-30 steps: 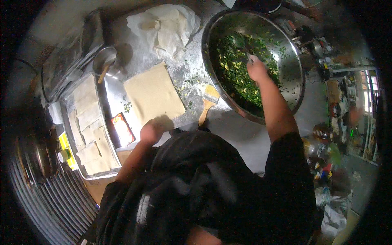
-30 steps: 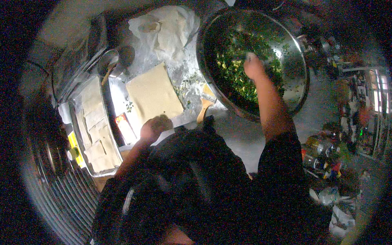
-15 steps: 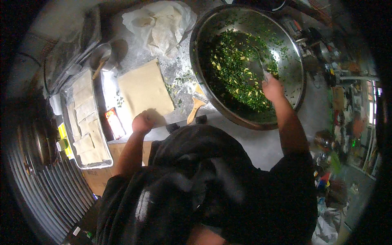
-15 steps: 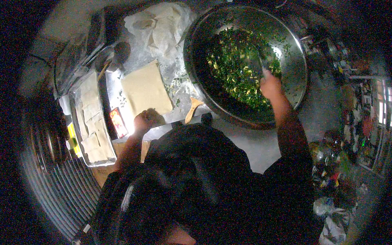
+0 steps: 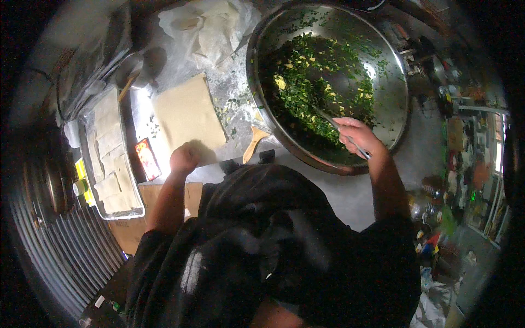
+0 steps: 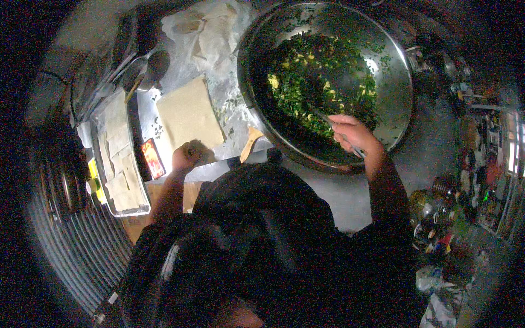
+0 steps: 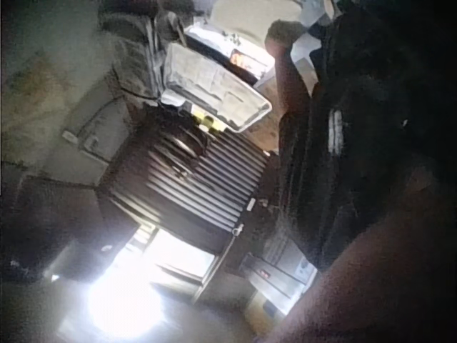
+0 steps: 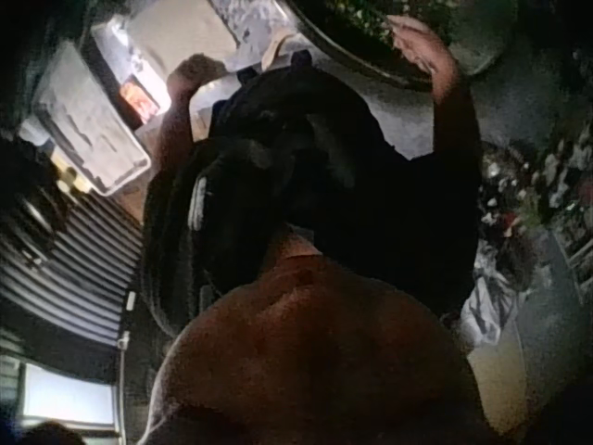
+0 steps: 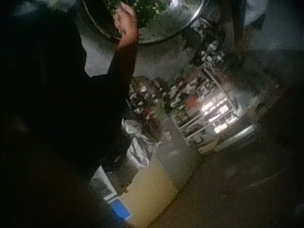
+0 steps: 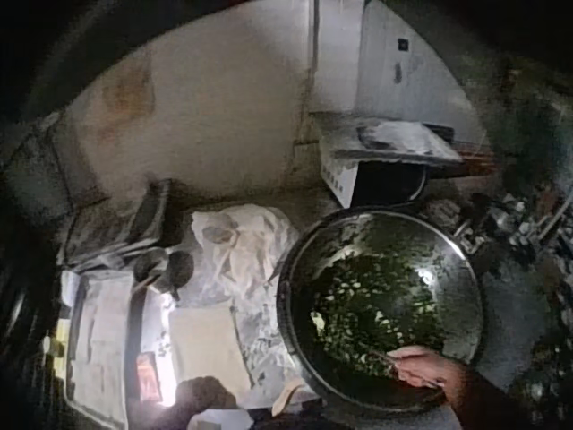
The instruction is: The person scoops a green vegetable filling onto a square sheet of dough, folds the dough over the filling, and places the finished wrap onto a metal tray. This process is repeated multiple times.
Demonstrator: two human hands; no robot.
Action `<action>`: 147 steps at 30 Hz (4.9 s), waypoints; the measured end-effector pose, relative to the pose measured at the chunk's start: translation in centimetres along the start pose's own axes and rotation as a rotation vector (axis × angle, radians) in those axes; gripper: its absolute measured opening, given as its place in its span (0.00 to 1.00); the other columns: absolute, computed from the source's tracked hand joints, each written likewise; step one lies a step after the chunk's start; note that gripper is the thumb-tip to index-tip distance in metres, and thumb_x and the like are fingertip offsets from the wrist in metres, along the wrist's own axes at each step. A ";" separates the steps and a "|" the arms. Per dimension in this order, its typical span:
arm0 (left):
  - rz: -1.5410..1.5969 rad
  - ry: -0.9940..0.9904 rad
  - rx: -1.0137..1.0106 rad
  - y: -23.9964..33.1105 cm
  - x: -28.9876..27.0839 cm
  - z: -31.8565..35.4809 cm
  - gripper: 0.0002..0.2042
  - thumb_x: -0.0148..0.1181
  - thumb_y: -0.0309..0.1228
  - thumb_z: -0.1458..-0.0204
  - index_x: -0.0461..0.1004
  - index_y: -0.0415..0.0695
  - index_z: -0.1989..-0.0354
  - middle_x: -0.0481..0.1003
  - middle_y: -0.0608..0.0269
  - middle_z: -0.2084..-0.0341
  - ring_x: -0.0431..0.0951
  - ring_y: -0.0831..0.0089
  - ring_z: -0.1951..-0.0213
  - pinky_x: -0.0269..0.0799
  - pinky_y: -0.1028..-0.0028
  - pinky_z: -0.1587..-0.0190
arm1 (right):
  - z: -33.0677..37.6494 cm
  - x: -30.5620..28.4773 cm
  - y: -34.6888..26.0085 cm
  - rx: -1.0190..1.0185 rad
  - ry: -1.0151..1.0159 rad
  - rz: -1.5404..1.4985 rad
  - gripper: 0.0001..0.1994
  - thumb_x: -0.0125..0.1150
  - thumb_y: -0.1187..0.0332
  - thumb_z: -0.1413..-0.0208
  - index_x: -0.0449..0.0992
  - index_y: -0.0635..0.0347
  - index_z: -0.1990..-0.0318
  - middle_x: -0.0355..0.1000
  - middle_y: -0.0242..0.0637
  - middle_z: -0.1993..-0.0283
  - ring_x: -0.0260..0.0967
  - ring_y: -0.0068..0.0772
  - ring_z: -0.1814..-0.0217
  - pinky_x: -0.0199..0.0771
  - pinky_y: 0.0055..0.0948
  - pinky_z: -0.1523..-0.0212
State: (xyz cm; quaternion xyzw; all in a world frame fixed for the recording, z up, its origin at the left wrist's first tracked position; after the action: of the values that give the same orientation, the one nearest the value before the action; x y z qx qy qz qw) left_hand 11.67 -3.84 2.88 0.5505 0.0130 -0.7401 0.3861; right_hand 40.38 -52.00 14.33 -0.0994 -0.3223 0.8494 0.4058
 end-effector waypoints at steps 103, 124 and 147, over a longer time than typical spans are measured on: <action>0.415 0.605 0.260 -4.5 -9.0 -2.8 0.44 0.77 0.40 0.56 0.58 0.36 0.32 0.68 0.40 0.42 0.70 0.45 0.39 0.67 0.57 0.36 | -11.9 34.6 -2.2 -0.082 -0.079 0.439 0.28 0.58 0.68 0.36 0.62 0.59 0.30 0.68 0.31 0.76 0.59 0.20 0.82 0.59 0.24 0.81; 0.568 0.568 0.366 -3.6 -7.0 -5.7 0.45 0.81 0.43 0.66 0.66 0.41 0.36 0.68 0.44 0.37 0.68 0.45 0.36 0.63 0.57 0.32 | -9.2 33.8 -5.5 -0.732 0.161 1.205 0.27 0.60 0.66 0.42 0.70 0.45 0.33 0.77 0.58 0.59 0.76 0.63 0.60 0.76 0.56 0.60; 0.730 0.351 0.075 -5.2 -7.2 -3.0 0.49 0.78 0.35 0.60 0.55 0.29 0.31 0.68 0.40 0.39 0.69 0.51 0.36 0.64 0.62 0.32 | -6.5 33.2 -3.5 -0.839 0.387 1.137 0.24 0.61 0.69 0.41 0.72 0.53 0.35 0.78 0.53 0.50 0.78 0.57 0.53 0.78 0.46 0.52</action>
State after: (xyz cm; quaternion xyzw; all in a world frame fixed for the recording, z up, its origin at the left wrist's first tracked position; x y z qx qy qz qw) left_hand 11.68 5.14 5.50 0.6505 -0.1446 -0.4491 0.5952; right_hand 23.78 -22.32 14.55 -0.5469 -0.4416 0.7010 -0.1202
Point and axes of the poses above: each hand's wrist, its own z-axis away from the middle knuckle, its own x-axis out of the palm, y = z × x, the point moved 7 cm from there along -z, towards the middle knuckle
